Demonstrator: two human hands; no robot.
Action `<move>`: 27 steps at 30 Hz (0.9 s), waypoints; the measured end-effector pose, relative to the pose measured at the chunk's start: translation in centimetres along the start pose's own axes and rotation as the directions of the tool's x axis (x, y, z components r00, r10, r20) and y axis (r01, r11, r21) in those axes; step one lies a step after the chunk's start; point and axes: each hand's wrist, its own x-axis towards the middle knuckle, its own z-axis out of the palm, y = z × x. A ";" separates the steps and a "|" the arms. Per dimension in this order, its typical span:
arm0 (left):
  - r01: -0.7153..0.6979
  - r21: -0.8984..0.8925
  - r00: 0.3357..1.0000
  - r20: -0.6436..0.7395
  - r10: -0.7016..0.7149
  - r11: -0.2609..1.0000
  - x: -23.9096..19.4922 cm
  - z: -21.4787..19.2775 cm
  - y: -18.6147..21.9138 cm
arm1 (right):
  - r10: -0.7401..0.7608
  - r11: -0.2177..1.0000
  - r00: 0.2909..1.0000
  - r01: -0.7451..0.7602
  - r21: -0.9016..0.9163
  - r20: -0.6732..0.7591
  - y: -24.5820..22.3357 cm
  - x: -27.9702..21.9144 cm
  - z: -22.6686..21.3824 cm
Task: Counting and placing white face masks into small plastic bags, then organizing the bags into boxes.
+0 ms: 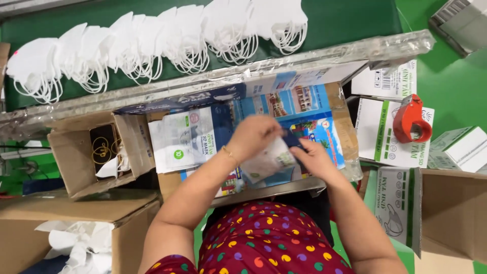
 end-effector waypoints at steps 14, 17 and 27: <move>0.315 0.616 0.949 -0.217 -0.229 0.722 23.0 1.7 -15.5 | -0.359 0.839 0.748 -0.003 -0.544 -0.558 -0.7 -1.5 -3.1; 0.054 -0.185 0.955 -0.278 -0.105 0.981 18.5 -3.0 -7.7 | -0.398 0.873 0.737 0.122 -0.471 -0.547 -1.9 -2.6 -3.8; 0.097 -0.728 0.985 -0.025 -0.168 0.679 -4.4 -0.4 -0.5 | 0.067 0.995 0.964 -0.044 0.094 -0.257 -6.5 -2.0 1.6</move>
